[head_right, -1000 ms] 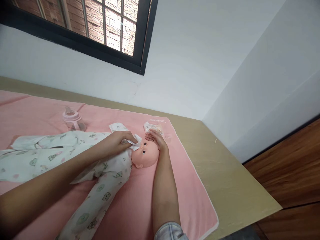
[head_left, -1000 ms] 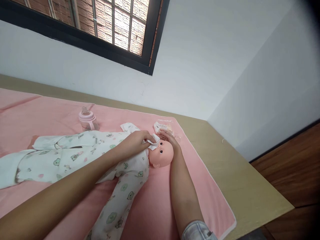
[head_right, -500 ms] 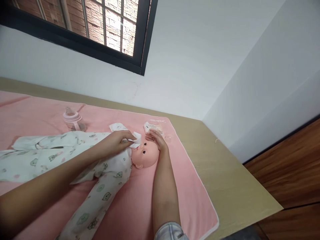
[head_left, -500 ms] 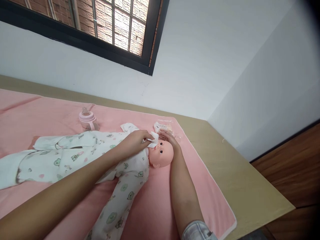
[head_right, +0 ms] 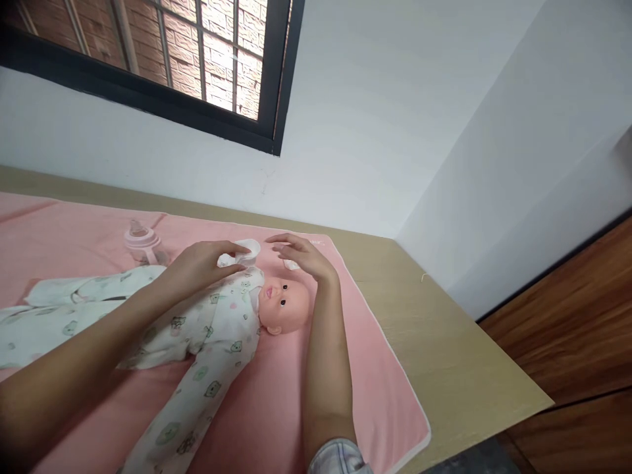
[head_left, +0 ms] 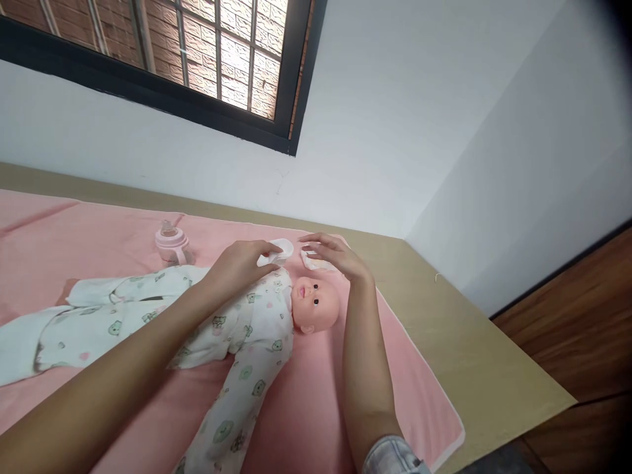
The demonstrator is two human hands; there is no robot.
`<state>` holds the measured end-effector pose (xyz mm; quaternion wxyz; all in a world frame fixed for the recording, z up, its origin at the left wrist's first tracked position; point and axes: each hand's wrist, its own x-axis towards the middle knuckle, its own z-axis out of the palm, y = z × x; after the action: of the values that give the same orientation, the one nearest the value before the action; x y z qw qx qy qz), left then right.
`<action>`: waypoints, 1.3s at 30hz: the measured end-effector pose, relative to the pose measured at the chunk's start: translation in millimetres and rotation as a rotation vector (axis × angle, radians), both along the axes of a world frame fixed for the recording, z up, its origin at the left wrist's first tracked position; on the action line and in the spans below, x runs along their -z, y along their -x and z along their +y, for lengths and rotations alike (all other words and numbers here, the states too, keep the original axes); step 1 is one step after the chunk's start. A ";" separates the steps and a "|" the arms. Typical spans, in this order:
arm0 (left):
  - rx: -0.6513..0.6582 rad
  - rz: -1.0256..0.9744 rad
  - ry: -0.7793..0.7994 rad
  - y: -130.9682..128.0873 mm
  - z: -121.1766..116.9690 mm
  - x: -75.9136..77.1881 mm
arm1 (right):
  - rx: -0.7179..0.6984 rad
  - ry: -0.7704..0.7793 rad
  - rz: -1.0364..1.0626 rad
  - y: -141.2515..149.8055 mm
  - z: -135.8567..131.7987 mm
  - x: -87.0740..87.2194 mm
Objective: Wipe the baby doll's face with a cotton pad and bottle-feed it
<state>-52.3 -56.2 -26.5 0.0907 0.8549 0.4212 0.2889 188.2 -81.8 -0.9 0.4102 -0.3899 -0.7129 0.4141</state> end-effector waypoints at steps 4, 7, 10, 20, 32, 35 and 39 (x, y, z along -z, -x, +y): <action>-0.034 0.072 -0.077 4.2 1.0 -3.4 | 0.096 -0.123 -0.262 32.6 -8.7 -6.6; -0.009 0.082 -0.116 4.9 0.0 -4.4 | 0.199 -0.180 -0.315 46.4 -5.4 -1.0; 0.018 0.046 -0.124 7.0 -0.5 -5.3 | 0.289 -0.195 -0.300 47.1 0.8 3.2; -0.212 -0.012 -0.044 61.0 11.2 -34.0 | 0.807 -0.112 -0.171 -27.1 51.0 50.7; -0.557 -0.135 0.174 121.5 48.7 -31.0 | 0.670 0.124 0.389 -52.8 70.5 114.0; -0.521 -0.192 0.180 123.9 58.5 -21.4 | 0.888 0.042 0.229 -57.9 71.9 120.6; -0.542 -0.156 0.103 128.0 68.4 -13.6 | 1.207 -0.169 0.002 -65.5 66.5 125.2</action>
<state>-180.2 12.3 -12.8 0.0855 0.6807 0.6402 0.3457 253.7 -15.2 -126.1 0.6026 -0.6909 -0.3962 0.0509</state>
